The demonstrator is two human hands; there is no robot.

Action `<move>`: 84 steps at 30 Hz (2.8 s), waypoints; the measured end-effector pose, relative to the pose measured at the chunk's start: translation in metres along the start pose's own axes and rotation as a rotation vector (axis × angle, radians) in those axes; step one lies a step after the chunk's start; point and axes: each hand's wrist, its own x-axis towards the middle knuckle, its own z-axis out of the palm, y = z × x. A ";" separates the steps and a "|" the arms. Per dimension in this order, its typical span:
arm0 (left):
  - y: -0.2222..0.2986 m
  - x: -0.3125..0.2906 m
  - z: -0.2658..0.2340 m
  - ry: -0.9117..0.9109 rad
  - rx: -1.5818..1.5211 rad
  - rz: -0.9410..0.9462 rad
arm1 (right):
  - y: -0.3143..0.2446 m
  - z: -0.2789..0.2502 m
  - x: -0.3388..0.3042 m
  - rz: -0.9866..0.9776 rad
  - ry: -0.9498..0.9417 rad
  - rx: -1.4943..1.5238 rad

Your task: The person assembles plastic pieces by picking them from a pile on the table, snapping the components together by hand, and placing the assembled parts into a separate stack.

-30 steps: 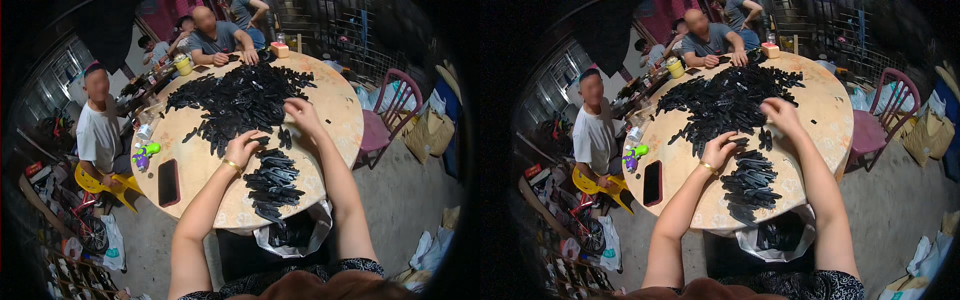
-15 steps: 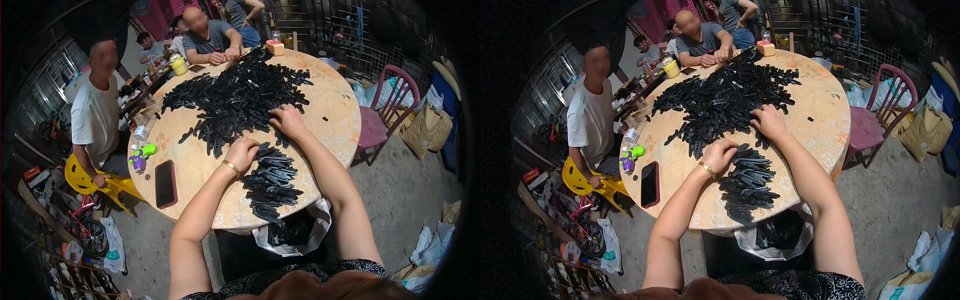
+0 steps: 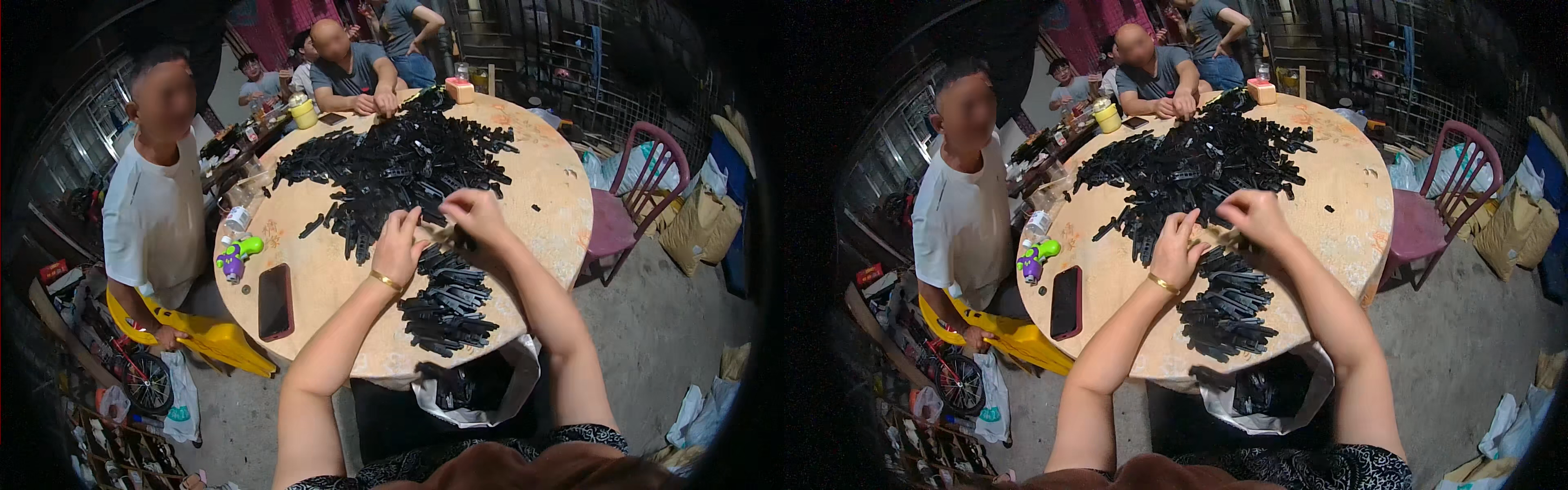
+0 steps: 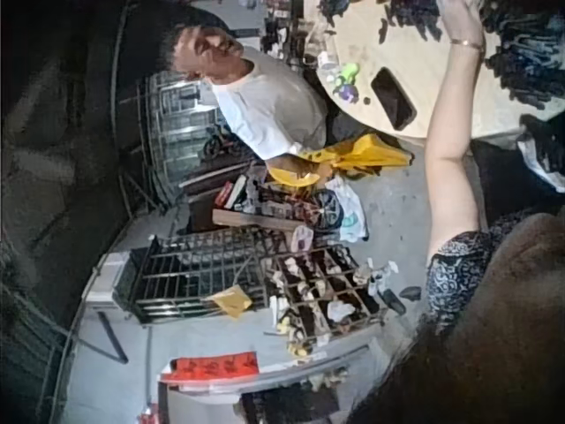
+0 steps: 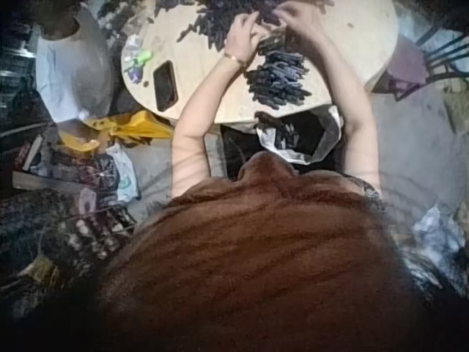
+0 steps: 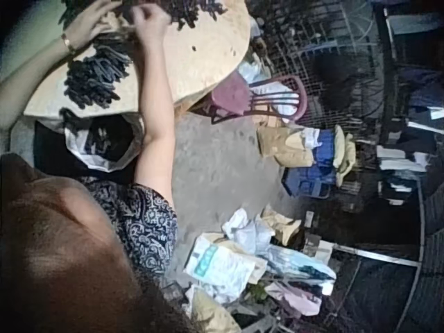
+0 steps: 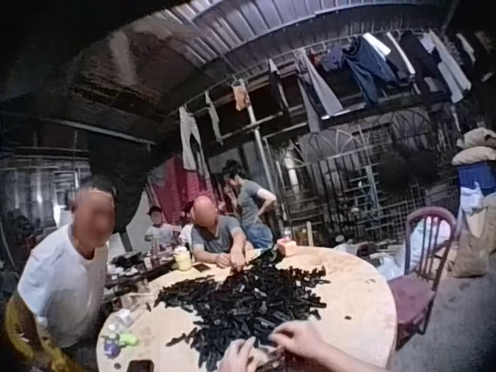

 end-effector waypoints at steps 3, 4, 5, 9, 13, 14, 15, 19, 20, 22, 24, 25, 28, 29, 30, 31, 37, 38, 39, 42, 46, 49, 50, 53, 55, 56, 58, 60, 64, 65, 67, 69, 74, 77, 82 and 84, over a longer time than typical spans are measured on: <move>0.001 0.000 -0.002 0.084 0.051 0.033 | -0.027 0.020 -0.013 -0.197 -0.162 0.085; -0.007 -0.003 -0.002 0.052 0.060 0.060 | -0.032 0.020 -0.013 -0.194 -0.208 0.077; -0.013 -0.005 -0.003 0.019 0.069 0.087 | -0.034 0.021 -0.013 -0.191 -0.255 0.069; 0.001 -0.001 -0.004 0.080 -0.160 -0.154 | 0.008 -0.001 0.004 0.006 0.082 -0.040; 0.005 0.003 -0.013 0.044 -0.351 -0.393 | 0.064 -0.033 0.011 0.197 0.271 -0.751; 0.002 0.003 -0.012 0.045 -0.351 -0.391 | 0.068 -0.033 0.009 0.247 0.259 -0.795; -0.004 0.001 -0.011 0.026 -0.654 -0.519 | 0.068 -0.032 0.007 0.294 0.243 -0.836; -0.012 0.002 -0.008 -0.078 -1.095 -0.754 | 0.082 -0.029 0.013 0.315 0.070 -0.941; -0.010 0.003 -0.005 -0.091 -1.151 -0.806 | 0.088 -0.030 0.014 0.295 0.089 -0.989; -0.010 0.003 -0.008 -0.093 -1.137 -0.818 | 0.080 -0.027 0.015 0.267 0.096 -1.029; -0.011 0.003 -0.009 -0.097 -1.125 -0.824 | 0.068 -0.032 0.016 0.274 0.161 -0.914; -0.012 0.003 -0.010 -0.105 -1.113 -0.823 | 0.066 -0.033 0.015 0.271 0.161 -0.916; -0.010 0.005 -0.013 -0.114 -1.079 -0.824 | 0.060 -0.040 0.013 0.249 0.187 -0.881; -0.008 0.005 -0.013 -0.119 -1.054 -0.832 | 0.057 -0.040 0.012 0.243 0.190 -0.882; -0.010 0.003 -0.011 -0.101 -1.061 -0.817 | 0.043 -0.037 0.012 0.226 0.187 -0.688; -0.012 0.002 -0.009 -0.092 -1.060 -0.812 | 0.033 -0.032 0.011 0.210 0.183 -0.496; -0.017 -0.001 -0.006 -0.163 -1.052 -0.721 | -0.033 0.015 -0.011 0.141 -0.352 0.168; -0.023 -0.003 -0.005 -0.212 -1.052 -0.729 | -0.031 0.018 -0.013 0.141 -0.354 0.171; -0.022 -0.002 -0.004 -0.216 -1.052 -0.727 | -0.026 0.019 -0.013 0.092 -0.330 0.140; -0.017 -0.001 -0.002 -0.253 -1.130 -0.621 | -0.014 0.022 -0.014 0.017 -0.273 0.097; -0.014 0.000 -0.006 -0.247 -1.091 -0.660 | -0.025 0.020 -0.013 0.152 -0.312 0.094; -0.017 0.001 -0.008 -0.223 -1.085 -0.676 | -0.019 0.023 -0.014 0.111 -0.333 0.174; -0.016 0.002 -0.009 -0.220 -1.087 -0.673 | -0.017 0.023 -0.015 0.111 -0.332 0.176; -0.017 0.002 -0.009 -0.224 -1.078 -0.644 | -0.015 0.023 -0.016 0.024 -0.324 0.224; -0.014 0.003 -0.011 -0.235 -1.072 -0.618 | -0.017 0.020 -0.015 0.052 -0.318 0.168; -0.013 0.004 -0.013 -0.253 -1.054 -0.620 | -0.017 0.019 -0.015 0.053 -0.317 0.167; -0.014 0.005 -0.017 -0.267 -1.033 -0.624 | -0.018 0.018 -0.014 0.126 -0.354 0.151; -0.017 0.006 -0.019 -0.290 -0.957 -0.625 | -0.025 0.014 -0.014 0.090 -0.310 0.054; -0.016 0.005 -0.021 -0.227 -1.047 -0.546 | -0.018 0.013 -0.012 -0.208 -0.107 -0.056; -0.014 0.005 -0.021 -0.227 -1.047 -0.545 | -0.016 0.012 -0.012 -0.209 -0.107 -0.057; -0.012 0.004 -0.023 -0.304 -0.786 -0.479 | -0.015 0.009 -0.013 0.069 -0.455 0.251; -0.020 -0.001 -0.013 -0.227 -0.687 -0.430 | -0.004 0.012 -0.013 0.058 -0.471 0.198; -0.008 0.004 -0.023 -0.230 -0.480 -0.338 | -0.027 0.005 -0.013 -0.025 -0.365 0.038; -0.012 0.003 -0.022 -0.192 -0.420 -0.238 | -0.035 0.005 -0.014 0.006 -0.309 0.046; -0.008 0.005 -0.024 -0.143 -0.286 -0.075 | -0.033 0.003 -0.015 0.020 -0.306 0.127; -0.006 0.006 -0.027 -0.156 -0.373 -0.129 | -0.036 0.003 -0.016 0.011 -0.288 0.108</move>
